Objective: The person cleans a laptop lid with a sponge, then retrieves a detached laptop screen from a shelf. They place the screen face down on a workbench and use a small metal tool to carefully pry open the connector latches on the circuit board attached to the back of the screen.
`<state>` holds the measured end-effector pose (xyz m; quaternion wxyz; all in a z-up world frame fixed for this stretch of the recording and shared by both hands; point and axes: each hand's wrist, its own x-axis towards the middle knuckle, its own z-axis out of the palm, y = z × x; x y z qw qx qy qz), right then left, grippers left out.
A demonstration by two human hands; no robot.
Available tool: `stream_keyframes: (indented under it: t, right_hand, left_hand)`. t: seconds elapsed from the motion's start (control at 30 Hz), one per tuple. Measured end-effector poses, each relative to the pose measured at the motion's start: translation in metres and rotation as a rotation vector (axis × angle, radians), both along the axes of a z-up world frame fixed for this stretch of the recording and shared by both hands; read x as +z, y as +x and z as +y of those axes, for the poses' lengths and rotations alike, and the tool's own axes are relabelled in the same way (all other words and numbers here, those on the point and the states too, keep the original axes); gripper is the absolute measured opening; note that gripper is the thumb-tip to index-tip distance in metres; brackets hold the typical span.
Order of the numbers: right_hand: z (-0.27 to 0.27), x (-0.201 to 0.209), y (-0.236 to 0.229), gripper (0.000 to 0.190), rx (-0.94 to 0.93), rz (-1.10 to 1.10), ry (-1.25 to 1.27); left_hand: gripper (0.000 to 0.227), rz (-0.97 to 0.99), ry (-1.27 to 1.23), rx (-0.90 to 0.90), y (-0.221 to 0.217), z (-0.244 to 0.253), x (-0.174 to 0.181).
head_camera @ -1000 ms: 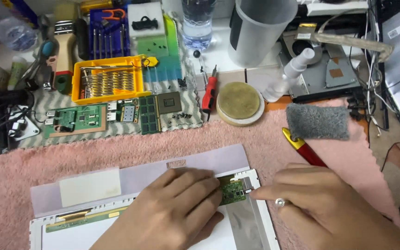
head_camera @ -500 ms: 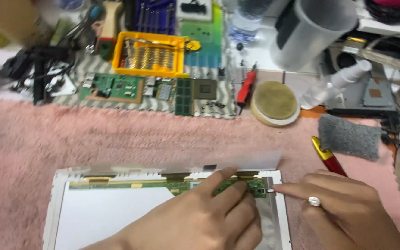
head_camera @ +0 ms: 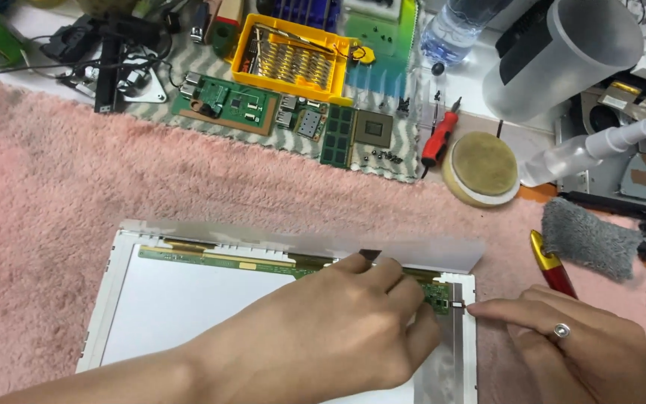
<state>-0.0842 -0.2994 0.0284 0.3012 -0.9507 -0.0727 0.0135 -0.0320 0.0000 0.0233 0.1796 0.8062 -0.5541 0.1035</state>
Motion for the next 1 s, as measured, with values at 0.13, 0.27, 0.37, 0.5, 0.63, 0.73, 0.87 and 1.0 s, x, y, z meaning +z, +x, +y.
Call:
stream_keyframes:
  t: [0.13,0.27,0.37,0.5,0.63,0.73,0.87,1.0]
  right_hand:
    - [0.01,0.0,-0.003,0.033,-0.025,-0.059,0.091]
    - [0.016,0.004,0.001,0.029,0.042,-0.117,0.093]
    - [0.018,0.006,0.002,0.032,0.043,-0.122,0.083]
    - [0.015,0.005,0.005,0.029,0.072,-0.164,0.085]
    - [0.004,-0.003,0.01,0.037,0.18,-0.174,0.04]
    - [-0.001,-0.012,0.012,0.033,0.217,-0.159,0.053]
    - [0.021,0.008,0.009,0.034,0.063,-0.187,0.046]
    - [-0.024,-0.017,0.011,0.033,-0.072,-0.219,-0.076]
  left_hand:
    - [0.009,-0.003,-0.039,0.06,-0.006,-0.006,-0.004]
    - [0.007,-0.041,-0.03,0.081,-0.01,-0.01,-0.004]
    - [0.007,-0.088,-0.038,0.084,-0.011,-0.009,-0.003]
    - [0.006,-0.049,-0.031,0.074,-0.01,-0.009,0.002]
    - [0.007,-0.024,-0.036,0.089,-0.011,-0.009,0.002]
    - [0.01,0.03,-0.031,0.074,-0.011,-0.008,0.004]
    - [0.023,0.083,-0.001,0.048,-0.01,-0.008,-0.007]
    - [0.032,0.048,-0.027,0.03,-0.009,-0.01,-0.013]
